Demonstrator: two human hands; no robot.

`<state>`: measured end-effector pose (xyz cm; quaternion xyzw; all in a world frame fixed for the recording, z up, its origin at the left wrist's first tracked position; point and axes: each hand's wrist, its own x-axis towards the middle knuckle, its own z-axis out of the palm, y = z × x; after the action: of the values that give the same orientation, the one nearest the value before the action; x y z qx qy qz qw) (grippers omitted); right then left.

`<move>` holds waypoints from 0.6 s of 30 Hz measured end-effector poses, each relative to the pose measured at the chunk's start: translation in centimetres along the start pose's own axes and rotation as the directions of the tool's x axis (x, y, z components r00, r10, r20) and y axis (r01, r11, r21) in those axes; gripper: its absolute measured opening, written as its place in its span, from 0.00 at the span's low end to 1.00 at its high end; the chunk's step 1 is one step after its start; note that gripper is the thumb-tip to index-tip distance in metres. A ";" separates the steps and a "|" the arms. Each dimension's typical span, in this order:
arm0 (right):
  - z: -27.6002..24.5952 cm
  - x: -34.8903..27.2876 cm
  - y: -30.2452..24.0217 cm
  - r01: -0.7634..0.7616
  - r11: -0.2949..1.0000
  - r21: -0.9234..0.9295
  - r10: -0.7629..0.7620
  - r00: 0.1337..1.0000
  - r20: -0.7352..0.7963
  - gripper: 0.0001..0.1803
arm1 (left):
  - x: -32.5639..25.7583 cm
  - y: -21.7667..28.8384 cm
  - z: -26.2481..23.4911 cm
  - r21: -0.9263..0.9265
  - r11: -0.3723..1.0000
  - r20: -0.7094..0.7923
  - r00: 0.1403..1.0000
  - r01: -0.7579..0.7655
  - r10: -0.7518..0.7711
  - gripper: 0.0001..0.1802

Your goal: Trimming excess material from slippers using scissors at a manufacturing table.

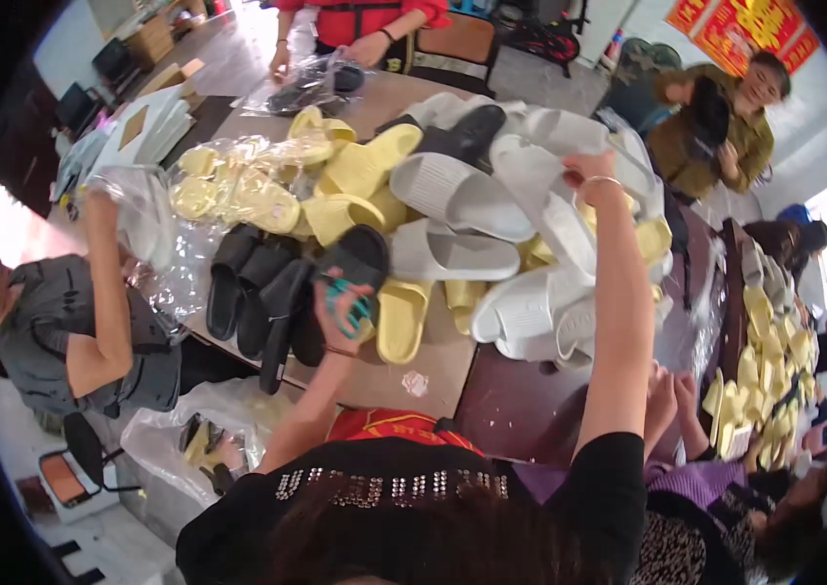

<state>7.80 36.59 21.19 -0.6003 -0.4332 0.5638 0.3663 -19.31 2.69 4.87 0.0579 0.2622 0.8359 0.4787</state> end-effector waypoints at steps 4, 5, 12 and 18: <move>-0.9 4.4 0.1 -0.163 0.984 0.071 0.157 0.984 0.088 0.25 | -2.6 -3.6 -1.2 0.508 0.836 0.217 0.970 -0.207 0.108 0.25; 0.2 4.3 0.4 -0.162 0.985 0.066 0.155 0.982 0.106 0.23 | -3.0 -3.1 -1.5 0.563 0.813 0.182 0.982 -0.150 0.055 0.26; 4.9 2.0 2.2 0.061 0.984 0.170 -0.087 0.985 0.149 0.15 | -3.9 0.4 -0.6 0.702 0.709 0.032 0.993 0.060 -0.116 0.27; -1.2 -2.8 2.6 0.281 0.919 0.278 -0.349 0.907 0.238 0.14 | -7.0 1.6 0.7 0.720 0.690 0.123 0.964 0.075 -0.234 0.27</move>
<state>9.28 33.12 19.86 -0.3873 -0.5022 0.6242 0.4563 -16.58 -3.47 7.32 0.3008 0.5164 0.6164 0.5127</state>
